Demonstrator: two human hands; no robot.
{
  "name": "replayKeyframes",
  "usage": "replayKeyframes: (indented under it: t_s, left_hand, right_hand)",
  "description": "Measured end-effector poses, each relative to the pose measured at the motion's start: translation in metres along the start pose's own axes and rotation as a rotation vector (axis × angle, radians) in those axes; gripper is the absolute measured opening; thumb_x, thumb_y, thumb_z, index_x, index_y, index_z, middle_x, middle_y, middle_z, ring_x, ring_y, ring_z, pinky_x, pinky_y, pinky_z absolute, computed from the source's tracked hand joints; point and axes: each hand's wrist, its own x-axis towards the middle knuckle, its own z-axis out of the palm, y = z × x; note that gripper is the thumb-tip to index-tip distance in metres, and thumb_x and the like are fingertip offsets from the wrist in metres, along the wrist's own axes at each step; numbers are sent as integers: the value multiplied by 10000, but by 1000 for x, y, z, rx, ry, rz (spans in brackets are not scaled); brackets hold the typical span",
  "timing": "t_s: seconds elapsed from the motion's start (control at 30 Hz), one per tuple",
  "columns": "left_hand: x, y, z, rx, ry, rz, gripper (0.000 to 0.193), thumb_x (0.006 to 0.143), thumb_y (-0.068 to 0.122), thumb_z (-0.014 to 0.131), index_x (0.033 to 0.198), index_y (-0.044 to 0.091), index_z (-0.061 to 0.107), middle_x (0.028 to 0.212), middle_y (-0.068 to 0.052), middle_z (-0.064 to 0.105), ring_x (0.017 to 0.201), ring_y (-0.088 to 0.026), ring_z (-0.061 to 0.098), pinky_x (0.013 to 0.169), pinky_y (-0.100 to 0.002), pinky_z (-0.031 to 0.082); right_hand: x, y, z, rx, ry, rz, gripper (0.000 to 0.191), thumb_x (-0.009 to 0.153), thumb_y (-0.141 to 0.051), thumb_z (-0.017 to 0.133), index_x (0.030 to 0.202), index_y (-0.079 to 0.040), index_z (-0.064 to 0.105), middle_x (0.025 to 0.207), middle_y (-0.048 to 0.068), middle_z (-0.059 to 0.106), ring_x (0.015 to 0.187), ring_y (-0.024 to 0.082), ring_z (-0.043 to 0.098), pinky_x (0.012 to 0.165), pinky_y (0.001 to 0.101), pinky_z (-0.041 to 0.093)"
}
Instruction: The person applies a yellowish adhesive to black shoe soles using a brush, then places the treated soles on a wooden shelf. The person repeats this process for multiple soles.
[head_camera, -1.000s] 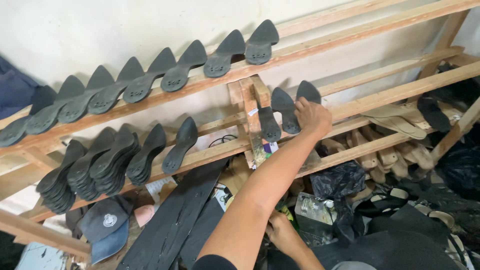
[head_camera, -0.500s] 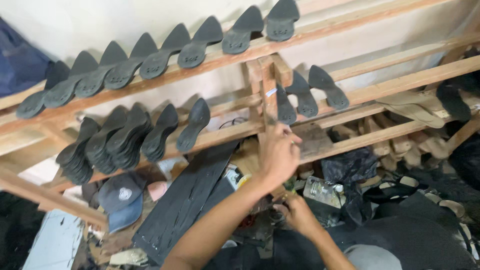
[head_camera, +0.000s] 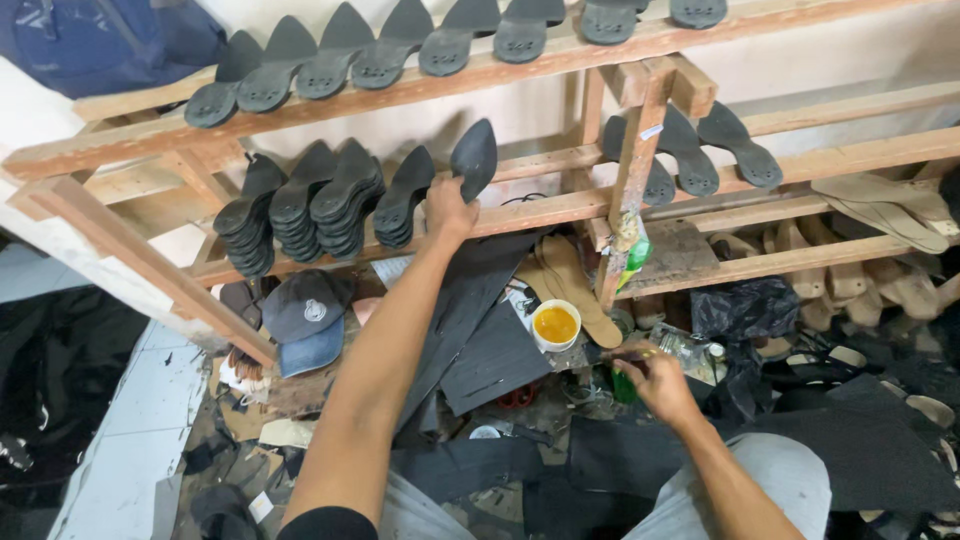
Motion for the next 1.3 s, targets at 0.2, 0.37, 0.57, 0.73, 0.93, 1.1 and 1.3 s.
replayKeyframes:
  t_s: [0.2,0.37,0.57,0.73,0.93,1.1,1.3]
  left_hand:
    - [-143,-13,-50,-456,-2,-19,805,719,310,846,1411,1,574,1299,-240,685,1196,-353,676,1003,-410,513]
    - [-259,-41,-64,-543,-213,-249,841,716,319,897,1372,-98,575,1285,-274,681,1237,-299,636,1047,-389,469]
    - [-333,-71,-69,-796,-195,-540,628,744,269,839,1243,-81,687,1095,-178,795,1008,-218,724,934,-327,548]
    - [-352,-90,-85,-504,-255,-512,678,704,317,863,1263,-19,679,1122,-147,785,1061,-216,745,953,-326,535]
    - [-332,-79,-85,-325,-312,-403,744,681,430,846,1286,30,681,1142,-200,755,1085,-330,719,939,-403,532]
    - [-294,-59,-65,-140,-374,-312,735,691,467,828,1294,72,684,1022,-237,742,995,-387,715,870,-462,553]
    - [-252,-53,-34,-112,-293,-40,655,663,419,838,1184,39,724,1003,-207,754,936,-385,721,815,-474,559]
  right_hand:
    - [-10,11,12,320,289,365,210,919,-72,773,1101,29,740,901,75,729,763,150,650,715,314,525]
    - [30,-12,47,276,265,50,174,974,-86,786,1094,31,737,985,70,749,865,137,661,813,300,531]
    - [83,-51,79,-218,56,-147,164,861,-158,808,962,-35,767,945,187,748,861,361,701,748,407,525]
    - [93,-62,70,-364,-72,18,210,905,-243,810,999,-60,770,858,194,710,792,381,678,734,454,518]
    - [83,-71,42,-286,-72,-82,154,904,-189,771,999,-72,743,891,165,720,782,350,699,688,445,531]
    - [79,-93,35,-310,-41,-72,146,902,-146,778,1005,-54,732,898,185,704,768,344,696,675,431,533]
    - [136,-149,-29,374,214,-110,143,1055,-52,754,1164,5,681,1028,24,719,897,101,676,813,258,552]
